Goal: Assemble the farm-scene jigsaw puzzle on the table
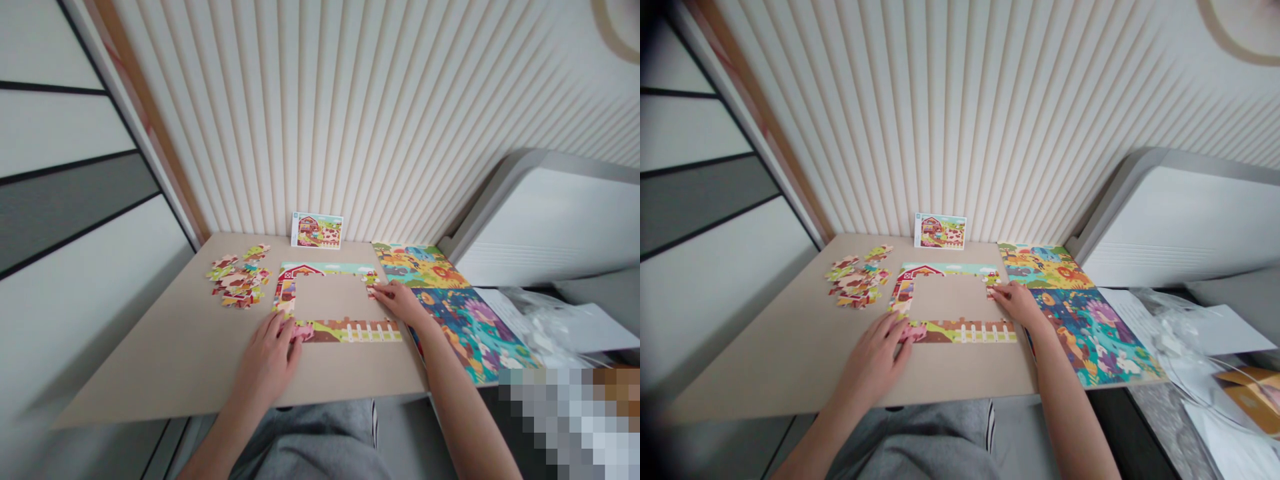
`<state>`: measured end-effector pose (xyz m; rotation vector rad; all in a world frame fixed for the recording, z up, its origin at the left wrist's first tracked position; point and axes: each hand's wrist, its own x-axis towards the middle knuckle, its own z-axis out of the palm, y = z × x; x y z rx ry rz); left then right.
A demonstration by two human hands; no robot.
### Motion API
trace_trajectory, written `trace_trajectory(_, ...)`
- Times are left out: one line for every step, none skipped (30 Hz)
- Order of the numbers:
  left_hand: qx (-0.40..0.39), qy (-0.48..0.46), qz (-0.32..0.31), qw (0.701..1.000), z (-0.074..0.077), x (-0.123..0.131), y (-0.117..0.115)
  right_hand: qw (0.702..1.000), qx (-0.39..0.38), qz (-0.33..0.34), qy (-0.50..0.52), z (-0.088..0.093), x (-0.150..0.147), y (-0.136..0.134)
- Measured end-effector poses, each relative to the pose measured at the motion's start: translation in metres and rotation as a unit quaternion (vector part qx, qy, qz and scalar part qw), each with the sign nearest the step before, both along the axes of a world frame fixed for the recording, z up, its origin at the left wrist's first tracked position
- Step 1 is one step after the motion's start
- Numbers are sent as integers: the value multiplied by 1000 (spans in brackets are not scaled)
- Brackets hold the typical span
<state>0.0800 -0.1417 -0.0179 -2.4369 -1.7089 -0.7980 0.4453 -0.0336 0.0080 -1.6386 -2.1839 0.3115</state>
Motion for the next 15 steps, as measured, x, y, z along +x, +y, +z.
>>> trace_trajectory(-2, 2, 0, 1000, 0, 0, 0, 1000, -1, -1, -1, 0, 0, 0)
trace_trajectory(-2, 2, 0, 1000, 1, 0, 0, 1000, -1, -4, 0, 0, 0, 0)
trace_trajectory(1, 1, -1, 1000, 1, 0, 0, 1000, -1, -8, 0, -1, 1, -1)
trace_trajectory(4, 0, -3, 1000, 1, 0, 0, 1000, -2, -13, 2, -1, 2, 0)
trace_trajectory(9, -1, -4, 1000, 2, 0, 0, 1000, -3, -19, 2, -2, 4, 0)
trace_trajectory(13, -2, -5, 1000, 2, 0, 0, 1000, -4, -25, 3, -3, 5, 0)
trace_trajectory(15, -2, -5, 1000, 2, 0, 0, 1000, -5, -30, 5, -4, 6, 1)
trace_trajectory(16, -2, -5, 1000, 2, 0, 0, 999, -7, -33, 7, -6, 8, 2)
trace_trajectory(16, -3, -4, 1000, 2, 0, 0, 999, -8, -34, 11, -7, 9, 3)
trace_trajectory(15, -4, -3, 1000, 2, 0, 0, 999, -8, -35, 16, -8, 10, 4)
trace_trajectory(13, -5, -2, 1000, 2, 0, 0, 999, -8, -35, 21, -9, 11, 5)
trace_trajectory(10, -6, -2, 1000, 2, 0, 0, 999, -7, -38, 27, -10, 12, 5)
trace_trajectory(8, -7, -1, 1000, 2, 0, -1, 998, -7, -42, 35, -11, 12, 6)
trace_trajectory(6, -9, -2, 1000, 2, 0, -1, 998, -7, -48, 45, -11, 12, 6)
trace_trajectory(4, -10, -2, 1000, 2, 0, -1, 997, -7, -55, 57, -11, 12, 6)
